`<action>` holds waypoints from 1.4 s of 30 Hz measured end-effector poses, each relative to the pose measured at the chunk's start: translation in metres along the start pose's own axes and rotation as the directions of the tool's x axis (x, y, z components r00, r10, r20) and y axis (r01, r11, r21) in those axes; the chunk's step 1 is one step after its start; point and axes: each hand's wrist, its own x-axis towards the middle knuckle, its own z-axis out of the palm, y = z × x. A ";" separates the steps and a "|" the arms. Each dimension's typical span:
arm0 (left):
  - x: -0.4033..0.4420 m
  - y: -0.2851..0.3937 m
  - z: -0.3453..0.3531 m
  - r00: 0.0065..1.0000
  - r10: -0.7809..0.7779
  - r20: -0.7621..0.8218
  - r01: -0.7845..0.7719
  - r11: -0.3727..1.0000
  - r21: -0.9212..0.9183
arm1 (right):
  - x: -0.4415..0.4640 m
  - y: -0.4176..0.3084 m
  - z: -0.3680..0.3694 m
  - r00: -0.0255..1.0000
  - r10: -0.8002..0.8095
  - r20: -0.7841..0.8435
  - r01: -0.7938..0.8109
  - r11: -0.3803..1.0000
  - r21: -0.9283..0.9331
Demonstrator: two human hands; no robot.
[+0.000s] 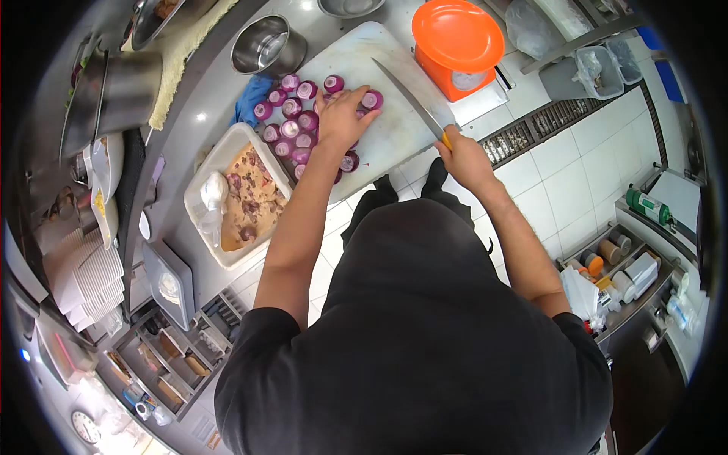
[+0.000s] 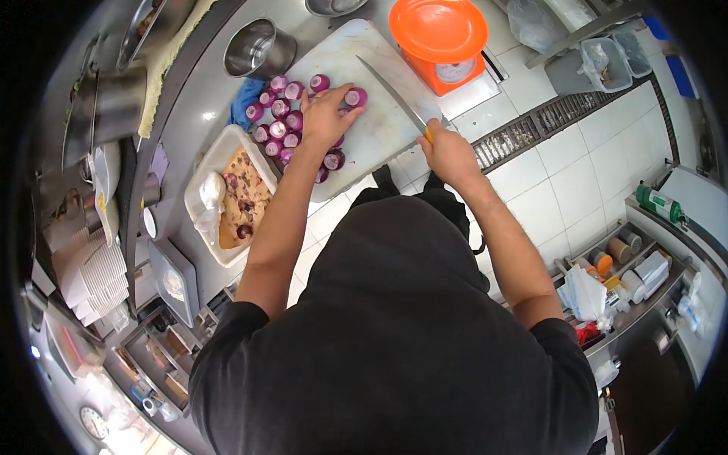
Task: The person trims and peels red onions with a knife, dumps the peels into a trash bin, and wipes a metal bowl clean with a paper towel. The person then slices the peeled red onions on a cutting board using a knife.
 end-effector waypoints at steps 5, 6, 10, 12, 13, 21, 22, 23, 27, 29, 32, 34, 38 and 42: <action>-0.012 -0.005 0.007 0.994 -0.026 -0.102 0.018 0.997 -0.078 | -0.001 -0.045 -0.007 0.999 -0.025 0.036 0.029 0.992 -0.125; -0.010 -0.004 0.006 0.995 -0.029 -0.094 0.020 0.995 -0.093 | -0.002 -0.054 -0.007 0.999 -0.023 0.045 0.029 0.988 -0.154; -0.003 -0.008 0.009 0.996 -0.054 -0.073 0.038 0.977 -0.208 | -0.006 -0.080 -0.004 0.998 0.005 0.065 0.008 0.981 -0.196; 0.000 -0.013 0.009 0.996 -0.055 -0.067 0.037 0.969 -0.245 | -0.007 -0.094 -0.007 0.992 0.068 0.103 -0.040 0.968 -0.247; 0.001 -0.014 0.009 0.997 -0.052 -0.065 0.035 0.969 -0.243 | -0.008 -0.099 -0.007 0.988 0.100 0.120 -0.065 0.961 -0.270; 0.004 -0.014 0.006 0.996 -0.073 -0.050 0.062 0.978 -0.201 | -0.012 -0.117 0.006 0.986 0.131 0.100 -0.082 0.918 -0.388; 0.004 -0.014 0.007 0.996 -0.073 -0.054 0.061 0.980 -0.189 | -0.011 -0.122 0.005 0.980 0.160 0.116 -0.100 0.909 -0.404; 0.004 -0.014 0.007 0.996 -0.073 -0.056 0.062 0.982 -0.176 | -0.008 -0.125 0.004 0.975 0.178 0.134 -0.106 0.901 -0.422; 0.002 -0.015 0.009 0.993 -0.075 -0.092 0.054 0.977 -0.207 | 0.004 -0.128 0.009 0.959 0.211 0.187 -0.109 0.890 -0.443; 0.002 -0.014 0.005 0.995 -0.078 -0.069 0.059 0.970 -0.234 | 0.015 -0.122 0.018 0.959 0.212 0.190 -0.114 0.898 -0.426; 0.001 -0.014 0.008 0.995 -0.074 -0.074 0.059 0.981 -0.185 | 0.040 -0.103 0.042 0.966 0.201 0.160 -0.125 0.912 -0.391; -0.001 -0.010 0.010 0.993 -0.064 -0.100 0.046 0.983 -0.176 | 0.055 -0.091 0.060 0.976 0.181 0.119 -0.128 0.925 -0.359; -0.003 -0.008 0.021 0.977 0.005 -0.214 -0.023 0.996 -0.082 | 0.056 -0.078 0.059 0.971 0.184 0.152 -0.129 0.941 -0.314; -0.001 0.000 0.010 0.995 0.028 -0.097 -0.035 0.997 -0.067 | 0.059 -0.077 0.041 0.973 0.175 0.148 -0.114 0.930 -0.350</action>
